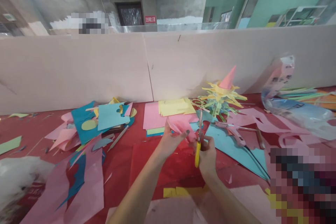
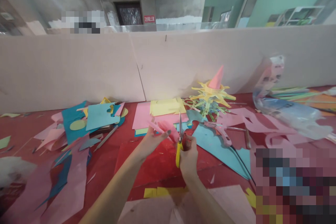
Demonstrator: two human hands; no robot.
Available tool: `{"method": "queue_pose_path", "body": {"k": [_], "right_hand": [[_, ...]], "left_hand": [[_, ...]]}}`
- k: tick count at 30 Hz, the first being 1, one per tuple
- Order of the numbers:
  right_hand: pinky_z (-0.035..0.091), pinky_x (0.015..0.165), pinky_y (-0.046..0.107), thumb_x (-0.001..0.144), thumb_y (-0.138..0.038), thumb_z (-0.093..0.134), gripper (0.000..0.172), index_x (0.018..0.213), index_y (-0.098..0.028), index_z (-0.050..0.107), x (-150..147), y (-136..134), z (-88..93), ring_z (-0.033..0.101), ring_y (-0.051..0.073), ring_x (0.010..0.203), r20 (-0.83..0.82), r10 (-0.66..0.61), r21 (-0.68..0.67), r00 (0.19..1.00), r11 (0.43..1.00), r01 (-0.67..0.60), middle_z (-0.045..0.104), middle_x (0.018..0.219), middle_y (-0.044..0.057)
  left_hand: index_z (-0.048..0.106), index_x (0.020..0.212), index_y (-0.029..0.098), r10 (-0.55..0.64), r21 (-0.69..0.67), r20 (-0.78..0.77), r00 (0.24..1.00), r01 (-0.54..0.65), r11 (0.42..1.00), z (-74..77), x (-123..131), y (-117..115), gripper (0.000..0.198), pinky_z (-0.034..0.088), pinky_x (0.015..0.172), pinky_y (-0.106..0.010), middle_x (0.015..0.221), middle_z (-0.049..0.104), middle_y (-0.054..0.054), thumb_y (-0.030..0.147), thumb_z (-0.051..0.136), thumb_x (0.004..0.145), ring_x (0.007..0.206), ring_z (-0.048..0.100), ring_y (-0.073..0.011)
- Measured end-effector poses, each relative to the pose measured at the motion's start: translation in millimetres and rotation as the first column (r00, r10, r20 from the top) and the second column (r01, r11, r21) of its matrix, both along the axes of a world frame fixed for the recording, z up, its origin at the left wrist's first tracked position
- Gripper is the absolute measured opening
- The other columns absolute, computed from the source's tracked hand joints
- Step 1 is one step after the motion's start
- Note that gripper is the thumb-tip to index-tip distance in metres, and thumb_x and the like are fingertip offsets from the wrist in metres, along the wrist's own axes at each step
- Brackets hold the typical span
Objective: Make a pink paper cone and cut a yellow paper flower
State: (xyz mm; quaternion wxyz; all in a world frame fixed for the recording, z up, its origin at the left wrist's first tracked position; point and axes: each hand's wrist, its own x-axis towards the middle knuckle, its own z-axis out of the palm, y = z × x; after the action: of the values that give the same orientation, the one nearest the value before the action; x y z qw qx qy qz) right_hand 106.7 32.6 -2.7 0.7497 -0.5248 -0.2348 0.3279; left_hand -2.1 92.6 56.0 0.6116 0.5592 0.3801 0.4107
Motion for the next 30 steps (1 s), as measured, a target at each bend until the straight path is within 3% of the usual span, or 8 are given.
{"method": "queue_pose_path", "body": {"k": [5,10,15,20,25,30], "right_hand": [[0.036,0.037,0.016,0.057,-0.031,0.072,0.041,0.081,-0.022,0.041,1,0,0.7,0.047,0.006,0.041,0.008,-0.053,0.015,0.999,0.998,0.053,0.053,0.058,-0.009],[0.030,0.031,0.015,0.063,-0.040,0.071,0.041,0.084,-0.022,0.040,13,5,-12.8,0.040,0.004,0.034,0.071,-0.088,-0.034,0.994,0.995,0.090,0.049,0.056,-0.010],[0.031,0.031,0.015,0.063,-0.044,0.071,0.044,0.081,-0.023,0.038,22,10,-25.5,0.038,0.003,0.030,0.038,-0.083,0.000,0.996,0.997,0.083,0.045,0.054,-0.013],[0.036,0.034,0.016,0.062,-0.041,0.073,0.045,0.082,-0.023,0.037,17,9,-15.2,0.049,0.007,0.036,0.000,-0.043,0.012,0.999,0.999,0.043,0.053,0.056,-0.010],[0.038,0.038,0.018,0.064,-0.036,0.072,0.041,0.079,-0.022,0.036,18,8,-10.5,0.049,0.007,0.036,0.002,-0.024,0.060,1.000,0.998,0.024,0.051,0.051,-0.012],[0.036,0.037,0.017,0.067,-0.035,0.070,0.037,0.078,-0.022,0.037,20,9,-15.0,0.048,0.008,0.037,0.022,-0.031,0.045,0.999,0.999,0.030,0.047,0.047,-0.012]], "left_hand": [[0.041,0.122,0.021,0.205,-0.100,0.089,0.975,-0.196,0.975,-22.2,18,0,0.059,0.037,0.099,-0.036,0.114,0.059,-0.008,0.021,0.066,0.068,0.113,0.051,-0.0207],[0.060,0.088,0.013,0.083,-0.371,0.125,0.989,-0.031,0.928,-20.0,7,6,0.023,0.052,0.076,-0.038,0.085,0.065,-0.007,0.021,0.065,0.067,0.079,0.062,-0.0191],[0.061,0.064,0.013,0.071,-0.369,0.175,0.982,-0.001,0.929,1.1,-15,14,0.008,0.054,0.070,-0.034,0.063,0.060,-0.002,0.019,0.067,0.064,0.063,0.058,-0.0141],[0.062,0.065,0.012,0.032,-0.343,0.197,0.980,0.039,0.939,12.9,-24,16,0.012,0.053,0.076,-0.036,0.062,0.062,-0.002,0.021,0.069,0.062,0.064,0.060,-0.0143],[0.061,0.066,0.012,-0.008,-0.356,0.311,0.950,0.124,0.926,15.1,-24,14,0.011,0.052,0.079,-0.038,0.067,0.064,-0.003,0.020,0.068,0.062,0.064,0.062,-0.0147],[0.060,0.069,0.013,0.000,-0.347,0.356,0.934,0.133,0.928,8.8,-21,14,0.012,0.051,0.082,-0.040,0.067,0.065,-0.002,0.020,0.067,0.064,0.065,0.063,-0.0150]]}}
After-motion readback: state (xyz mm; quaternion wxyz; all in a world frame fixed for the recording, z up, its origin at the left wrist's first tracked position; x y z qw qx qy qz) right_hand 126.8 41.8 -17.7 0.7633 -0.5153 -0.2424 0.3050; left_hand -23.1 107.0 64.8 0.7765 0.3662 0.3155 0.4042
